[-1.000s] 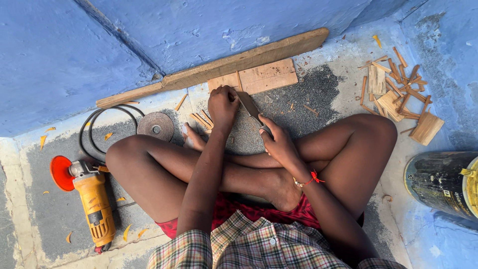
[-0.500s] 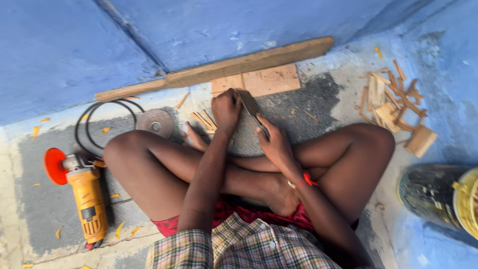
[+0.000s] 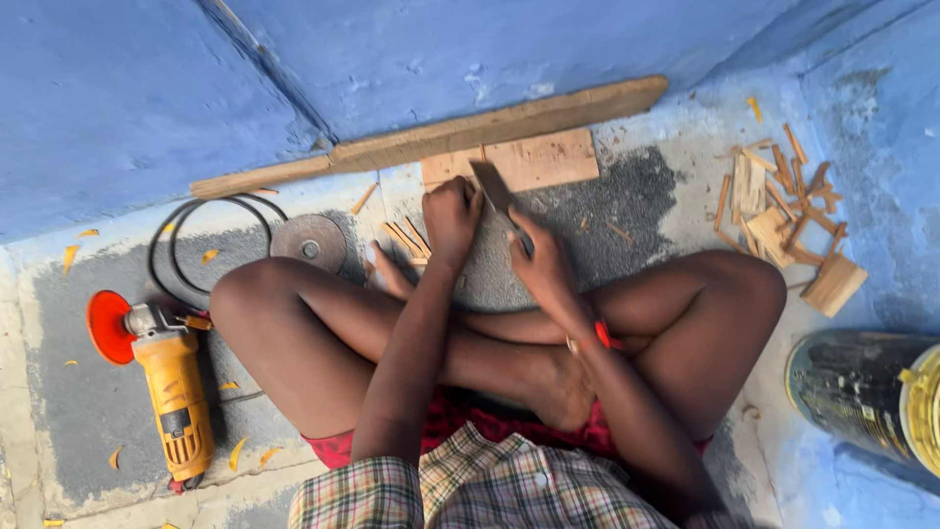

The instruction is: The person sits on the floor and uses a chisel and a wooden mallet to carve a small rectangular piece of wood. They repeatedly strike the chisel to shape the wood, occasionally adjusting its position. A power tool and a bucket of wood scraps are visible nearby.

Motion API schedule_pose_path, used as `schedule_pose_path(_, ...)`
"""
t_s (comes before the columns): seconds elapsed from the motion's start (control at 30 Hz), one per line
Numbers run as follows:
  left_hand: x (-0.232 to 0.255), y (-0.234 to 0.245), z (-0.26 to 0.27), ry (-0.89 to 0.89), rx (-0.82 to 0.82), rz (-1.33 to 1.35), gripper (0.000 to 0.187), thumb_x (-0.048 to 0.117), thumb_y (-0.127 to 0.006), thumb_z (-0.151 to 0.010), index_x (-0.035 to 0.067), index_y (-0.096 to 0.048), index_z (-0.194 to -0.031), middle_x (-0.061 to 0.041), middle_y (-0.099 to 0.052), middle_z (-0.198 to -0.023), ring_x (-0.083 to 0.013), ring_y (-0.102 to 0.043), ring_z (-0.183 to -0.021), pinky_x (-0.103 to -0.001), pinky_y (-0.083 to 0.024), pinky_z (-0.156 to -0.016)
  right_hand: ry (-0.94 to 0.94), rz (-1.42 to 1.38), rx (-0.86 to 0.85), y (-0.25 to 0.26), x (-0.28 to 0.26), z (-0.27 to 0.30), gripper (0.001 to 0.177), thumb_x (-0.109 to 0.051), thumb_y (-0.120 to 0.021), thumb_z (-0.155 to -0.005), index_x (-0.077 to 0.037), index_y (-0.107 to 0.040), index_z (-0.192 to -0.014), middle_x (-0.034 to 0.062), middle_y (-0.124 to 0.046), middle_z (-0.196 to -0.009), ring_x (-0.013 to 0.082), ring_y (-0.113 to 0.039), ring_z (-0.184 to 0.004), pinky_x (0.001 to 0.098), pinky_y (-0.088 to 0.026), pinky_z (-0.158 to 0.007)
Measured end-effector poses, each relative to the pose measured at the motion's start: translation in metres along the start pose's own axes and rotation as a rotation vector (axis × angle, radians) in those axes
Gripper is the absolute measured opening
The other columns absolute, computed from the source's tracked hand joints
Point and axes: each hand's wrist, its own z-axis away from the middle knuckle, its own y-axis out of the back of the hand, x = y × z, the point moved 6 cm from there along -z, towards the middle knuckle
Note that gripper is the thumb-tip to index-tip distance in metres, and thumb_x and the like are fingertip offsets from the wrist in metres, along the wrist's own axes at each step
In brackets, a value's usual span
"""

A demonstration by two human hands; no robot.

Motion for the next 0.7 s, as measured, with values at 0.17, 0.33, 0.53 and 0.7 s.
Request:
schedule_pose_path(0.17, -0.001, -0.005, 0.009, 0.001, -0.019, -0.013, 0.018, 0.017, -0.077, -0.084, 0.004, -0.065, -0.084, -0.018, -0.066, -0.076, -0.0384, -0.066, -0.073, -0.049, -0.051, -0.071, -0.003, -0.029, -0.030, 0.005, 0.006, 0.026, 0.044, -0.011, -0.063, -0.096, -0.001, -0.062, -0.139, 0.0251, -0.066, -0.132, 0.0381, -0.062, -0.127, 0.0418, -0.048, -0.106)
schedule_pose_path(0.33, -0.002, -0.004, 0.005, -0.021, 0.038, -0.026, 0.021, 0.019, -0.079, -0.082, 0.004, -0.065, -0.080, -0.017, -0.068, -0.074, -0.0383, -0.066, -0.073, -0.050, -0.049, -0.071, 0.099, 0.018, 0.039, -0.009, 0.012, -0.006, 0.040, -0.011, -0.064, -0.098, -0.001, -0.062, -0.137, 0.0238, -0.066, -0.133, 0.0372, -0.062, -0.129, 0.0410, -0.049, -0.108)
schedule_pose_path(0.53, 0.002, 0.000, -0.003, 0.043, -0.023, 0.042, 0.019, 0.019, -0.079, -0.084, 0.006, -0.066, -0.088, -0.015, -0.069, -0.081, -0.0370, -0.067, -0.075, -0.049, -0.050, -0.073, 0.151, 0.023, 0.107, -0.009, 0.017, -0.013, 0.044, -0.012, -0.063, -0.097, -0.007, -0.062, -0.141, 0.0215, -0.066, -0.134, 0.0377, -0.062, -0.126, 0.0421, -0.051, -0.105)
schedule_pose_path(0.7, 0.020, 0.017, 0.001, -0.090, 0.015, -0.058, 0.033, 0.015, -0.070, -0.085, 0.010, -0.071, -0.118, -0.013, -0.070, -0.098, -0.0351, -0.068, -0.079, -0.048, -0.052, -0.072, -0.368, -0.210, -0.020, -0.004, 0.043, 0.003, 0.044, -0.022, -0.064, -0.102, -0.019, -0.062, -0.145, 0.0137, -0.061, -0.071, 0.0203, -0.059, -0.054, 0.0355, -0.050, -0.049)
